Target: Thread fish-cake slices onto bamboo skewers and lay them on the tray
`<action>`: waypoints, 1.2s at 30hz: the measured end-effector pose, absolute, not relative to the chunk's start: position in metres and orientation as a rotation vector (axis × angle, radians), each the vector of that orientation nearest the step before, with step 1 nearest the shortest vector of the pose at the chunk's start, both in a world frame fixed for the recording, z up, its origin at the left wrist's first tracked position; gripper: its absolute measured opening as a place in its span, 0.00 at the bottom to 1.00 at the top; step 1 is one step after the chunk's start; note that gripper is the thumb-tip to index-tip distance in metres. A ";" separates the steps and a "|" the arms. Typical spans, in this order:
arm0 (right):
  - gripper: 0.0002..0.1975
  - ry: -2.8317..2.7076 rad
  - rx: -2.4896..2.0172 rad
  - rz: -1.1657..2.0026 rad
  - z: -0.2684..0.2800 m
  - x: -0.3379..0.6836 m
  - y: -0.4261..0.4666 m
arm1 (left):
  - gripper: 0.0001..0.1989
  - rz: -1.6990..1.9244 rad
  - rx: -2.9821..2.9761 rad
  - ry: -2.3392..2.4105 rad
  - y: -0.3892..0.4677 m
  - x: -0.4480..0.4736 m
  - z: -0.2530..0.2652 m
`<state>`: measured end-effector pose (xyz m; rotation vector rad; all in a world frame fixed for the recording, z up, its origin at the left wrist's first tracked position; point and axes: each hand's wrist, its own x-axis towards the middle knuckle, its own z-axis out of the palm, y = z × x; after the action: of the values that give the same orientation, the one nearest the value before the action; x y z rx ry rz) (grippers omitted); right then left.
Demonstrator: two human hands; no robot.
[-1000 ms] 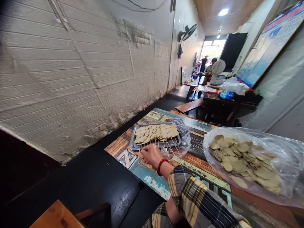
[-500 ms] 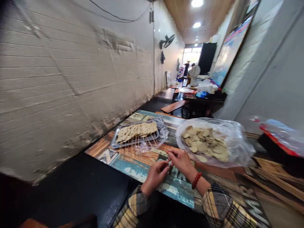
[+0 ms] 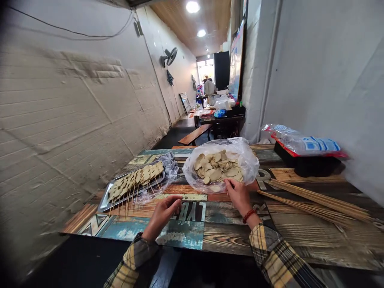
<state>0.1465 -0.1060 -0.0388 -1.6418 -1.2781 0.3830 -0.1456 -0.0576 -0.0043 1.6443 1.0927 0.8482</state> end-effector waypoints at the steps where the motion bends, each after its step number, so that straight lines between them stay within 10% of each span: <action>1: 0.24 -1.274 -1.650 0.358 -0.041 0.149 -0.106 | 0.18 0.846 1.651 1.065 -0.053 -0.134 0.001; 36: 0.18 -1.617 -2.203 -0.435 -0.063 0.260 -0.214 | 0.14 0.620 2.641 1.204 0.006 -0.021 -0.031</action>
<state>0.2598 -0.2140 -0.0625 -2.2029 -1.6167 -0.4348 -0.0207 0.0056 -0.0309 2.6412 1.2043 0.6200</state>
